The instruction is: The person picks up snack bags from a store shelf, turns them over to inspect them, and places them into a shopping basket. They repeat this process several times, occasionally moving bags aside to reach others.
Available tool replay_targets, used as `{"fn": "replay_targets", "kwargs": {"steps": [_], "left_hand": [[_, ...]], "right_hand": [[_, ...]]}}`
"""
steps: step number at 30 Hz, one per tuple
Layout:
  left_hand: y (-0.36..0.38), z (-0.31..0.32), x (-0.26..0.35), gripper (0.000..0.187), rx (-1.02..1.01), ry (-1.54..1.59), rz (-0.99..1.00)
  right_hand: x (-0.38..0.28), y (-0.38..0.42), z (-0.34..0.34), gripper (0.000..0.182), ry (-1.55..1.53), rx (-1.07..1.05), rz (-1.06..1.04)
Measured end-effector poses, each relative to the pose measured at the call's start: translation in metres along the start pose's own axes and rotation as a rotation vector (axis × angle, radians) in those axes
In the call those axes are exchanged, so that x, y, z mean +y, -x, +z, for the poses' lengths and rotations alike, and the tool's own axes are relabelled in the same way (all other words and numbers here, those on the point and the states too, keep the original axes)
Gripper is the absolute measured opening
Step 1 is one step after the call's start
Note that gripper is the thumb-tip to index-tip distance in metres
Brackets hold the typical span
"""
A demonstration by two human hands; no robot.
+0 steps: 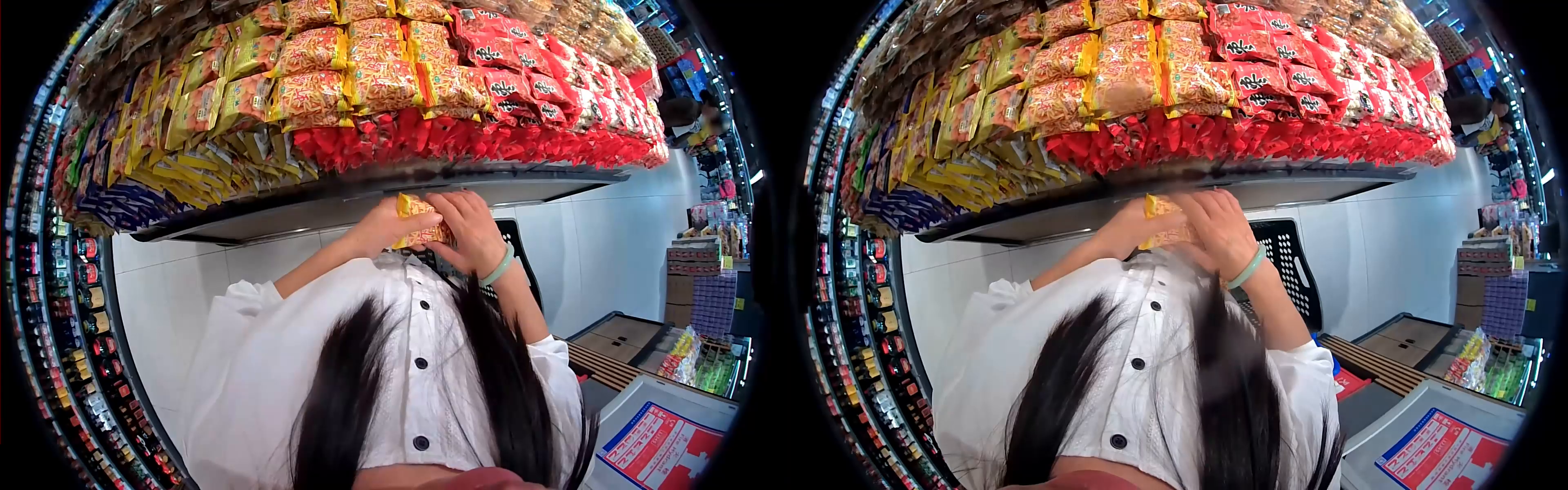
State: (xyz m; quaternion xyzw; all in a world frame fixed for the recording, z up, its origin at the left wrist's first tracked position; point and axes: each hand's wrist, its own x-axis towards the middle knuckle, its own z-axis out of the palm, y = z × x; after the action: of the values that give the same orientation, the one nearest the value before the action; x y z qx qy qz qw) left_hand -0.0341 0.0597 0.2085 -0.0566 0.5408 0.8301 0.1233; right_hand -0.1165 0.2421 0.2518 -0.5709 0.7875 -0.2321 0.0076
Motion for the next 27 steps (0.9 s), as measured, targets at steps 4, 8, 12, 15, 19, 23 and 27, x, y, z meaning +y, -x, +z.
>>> {"fn": "replay_targets", "kwargs": {"steps": [4,8,12,15,19,23,27], "left_hand": [[0.005,-0.004,0.01,0.03,0.069,0.028,0.015],[0.008,-0.012,0.012,0.029,0.038,0.127,-0.005],[0.01,-0.013,0.014,0.032,0.062,0.229,-0.017],[0.009,-0.015,0.018,0.033,0.038,0.288,-0.033],[0.006,-0.018,0.024,0.035,0.015,0.384,-0.065],[0.004,-0.019,0.021,0.039,0.028,0.387,-0.053],[0.006,-0.022,0.026,0.046,-0.009,0.447,-0.057]], "right_hand": [[-0.009,-0.013,-0.006,0.076,0.041,0.04,-0.013],[-0.004,-0.013,-0.003,0.081,0.051,0.019,-0.004],[-0.006,-0.014,-0.003,0.086,0.053,-0.007,0.017],[-0.01,-0.016,-0.008,0.087,0.061,0.038,0.041],[-0.014,-0.022,-0.019,0.085,0.088,0.057,0.002],[-0.017,-0.025,-0.015,0.08,0.097,0.022,-0.009],[-0.018,-0.029,-0.019,0.076,0.022,0.03,-0.011]]}}
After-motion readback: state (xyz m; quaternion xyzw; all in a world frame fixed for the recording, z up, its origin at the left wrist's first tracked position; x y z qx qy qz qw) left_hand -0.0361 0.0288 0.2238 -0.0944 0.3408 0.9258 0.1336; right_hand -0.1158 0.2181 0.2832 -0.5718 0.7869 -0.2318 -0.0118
